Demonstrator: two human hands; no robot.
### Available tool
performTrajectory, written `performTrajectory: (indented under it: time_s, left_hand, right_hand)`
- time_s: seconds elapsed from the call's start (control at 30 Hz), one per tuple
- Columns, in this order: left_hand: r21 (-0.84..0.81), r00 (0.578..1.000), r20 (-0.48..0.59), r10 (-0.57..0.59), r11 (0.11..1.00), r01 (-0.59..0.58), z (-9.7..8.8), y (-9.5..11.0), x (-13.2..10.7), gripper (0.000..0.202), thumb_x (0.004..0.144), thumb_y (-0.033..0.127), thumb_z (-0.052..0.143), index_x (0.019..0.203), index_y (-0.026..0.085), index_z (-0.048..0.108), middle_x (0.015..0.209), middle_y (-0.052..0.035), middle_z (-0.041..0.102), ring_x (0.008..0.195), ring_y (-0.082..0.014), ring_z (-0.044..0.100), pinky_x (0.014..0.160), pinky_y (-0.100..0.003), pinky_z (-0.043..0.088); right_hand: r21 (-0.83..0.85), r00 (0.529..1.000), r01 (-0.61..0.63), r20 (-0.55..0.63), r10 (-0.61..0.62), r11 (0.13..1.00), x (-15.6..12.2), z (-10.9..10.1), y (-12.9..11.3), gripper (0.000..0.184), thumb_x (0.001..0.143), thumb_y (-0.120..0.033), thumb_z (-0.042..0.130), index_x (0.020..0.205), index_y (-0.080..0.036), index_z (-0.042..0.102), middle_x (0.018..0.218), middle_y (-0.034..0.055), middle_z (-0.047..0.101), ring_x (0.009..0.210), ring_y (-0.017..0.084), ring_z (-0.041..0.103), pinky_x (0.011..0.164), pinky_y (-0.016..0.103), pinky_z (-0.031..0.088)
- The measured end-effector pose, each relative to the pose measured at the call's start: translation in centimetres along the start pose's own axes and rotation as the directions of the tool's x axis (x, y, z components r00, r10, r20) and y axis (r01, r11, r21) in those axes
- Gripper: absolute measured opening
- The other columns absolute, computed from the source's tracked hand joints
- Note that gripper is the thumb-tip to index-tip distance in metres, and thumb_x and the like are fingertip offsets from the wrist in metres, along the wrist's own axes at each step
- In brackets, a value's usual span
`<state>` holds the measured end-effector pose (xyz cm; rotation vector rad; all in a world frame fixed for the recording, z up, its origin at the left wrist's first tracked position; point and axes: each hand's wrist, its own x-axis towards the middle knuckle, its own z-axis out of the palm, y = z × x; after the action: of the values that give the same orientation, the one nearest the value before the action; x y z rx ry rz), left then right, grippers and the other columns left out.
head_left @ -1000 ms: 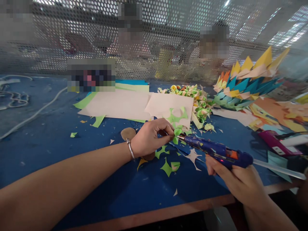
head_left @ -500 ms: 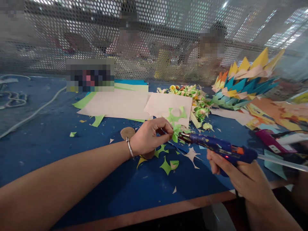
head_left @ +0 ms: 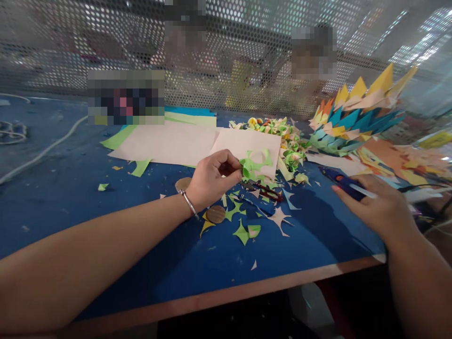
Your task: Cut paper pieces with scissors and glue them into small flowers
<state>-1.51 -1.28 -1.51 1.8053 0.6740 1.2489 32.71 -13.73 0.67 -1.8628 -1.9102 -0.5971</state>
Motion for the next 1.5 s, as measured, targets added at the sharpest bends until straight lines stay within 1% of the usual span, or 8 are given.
performTrajectory:
  time_s: [0.2,0.33,0.47,0.57,0.77,0.93,1.37,1.5]
  left_hand:
    - [0.041,1.0,0.001,-0.005,0.999,0.005,0.0,0.4,0.1,0.01,0.071,0.02,0.066,0.071,0.018,0.056,0.07,-0.0002,0.061,0.062,-0.0099,0.055,0.058,-0.024,0.049]
    - [0.047,1.0,-0.008,-0.003,0.999,0.004,0.0,0.3,0.1,0.008,0.072,0.02,0.064,0.072,0.018,0.056,0.07,0.0002,0.061,0.061,-0.0093,0.055,0.058,-0.023,0.049]
    - [0.048,1.0,-0.017,-0.004,0.999,0.004,0.0,0.3,0.1,0.008,0.072,0.019,0.064,0.072,0.018,0.057,0.07,0.0004,0.06,0.061,-0.0091,0.054,0.057,-0.023,0.048]
    - [0.049,1.0,-0.026,-0.013,0.999,0.014,0.0,0.3,0.2,0.007,0.072,0.018,0.064,0.072,0.018,0.056,0.069,0.0002,0.06,0.061,-0.0093,0.053,0.057,-0.023,0.047]
    - [0.054,0.999,-0.041,-0.011,0.998,0.013,-0.1,0.3,0.2,0.007,0.072,0.016,0.064,0.072,0.018,0.057,0.067,0.0009,0.059,0.06,-0.0092,0.054,0.057,-0.023,0.048]
    - [0.094,0.999,-0.038,0.021,0.995,-0.017,-0.2,0.3,0.2,0.006,0.073,0.014,0.062,0.073,0.017,0.058,0.069,0.0013,0.06,0.061,-0.0082,0.054,0.057,-0.022,0.047]
    - [0.103,1.0,-0.023,-0.013,0.995,0.015,-0.2,0.3,0.3,0.005,0.074,0.014,0.061,0.073,0.017,0.057,0.069,0.001,0.059,0.061,-0.009,0.053,0.058,-0.023,0.046]
    - [0.094,1.0,-0.027,0.003,0.996,0.0,-0.3,0.0,0.3,0.005,0.074,0.015,0.062,0.074,0.017,0.058,0.069,0.0008,0.059,0.062,-0.0093,0.054,0.058,-0.023,0.046]
  right_hand:
    - [0.032,0.969,0.009,0.246,-0.017,0.999,0.6,1.8,2.7,0.025,0.081,-0.044,0.066,0.09,-0.021,0.061,0.087,0.0123,0.066,0.074,0.025,0.062,0.064,0.036,0.045]
    - [0.08,0.931,-0.046,0.365,0.014,0.996,1.1,1.2,3.0,0.033,0.076,-0.048,0.072,0.093,-0.021,0.064,0.086,0.0105,0.068,0.067,0.022,0.063,0.057,0.033,0.046]
    - [0.153,0.913,0.025,0.4,-0.085,0.988,1.9,-0.9,1.0,0.039,0.078,-0.056,0.067,0.097,-0.022,0.069,0.092,0.0107,0.07,0.076,0.024,0.067,0.059,0.033,0.048]
    - [0.267,0.941,0.088,0.293,-0.168,0.96,3.0,-2.1,-2.9,0.032,0.088,-0.051,0.057,0.1,-0.023,0.069,0.095,0.0094,0.07,0.071,0.021,0.066,0.06,0.033,0.049]
    - [0.532,0.734,0.381,0.323,-0.597,0.756,6.4,-0.4,-11.5,0.023,0.097,-0.03,0.047,0.101,-0.02,0.068,0.094,0.0074,0.069,0.085,0.02,0.064,0.074,0.033,0.051]
    - [0.549,0.626,0.436,0.384,-0.679,0.713,7.9,2.6,-14.1,0.023,0.097,-0.023,0.048,0.109,-0.015,0.066,0.101,0.0112,0.066,0.093,0.023,0.063,0.079,0.037,0.052]
    - [0.631,0.619,0.412,0.336,-0.71,0.658,7.8,3.8,-14.7,0.021,0.097,-0.022,0.047,0.095,-0.014,0.067,0.094,0.01,0.064,0.087,0.022,0.062,0.076,0.035,0.05]
    - [0.669,0.653,0.359,0.319,-0.687,0.651,7.6,3.5,-14.3,0.016,0.094,-0.022,0.051,0.092,-0.015,0.065,0.09,0.0091,0.063,0.085,0.02,0.06,0.075,0.033,0.049]
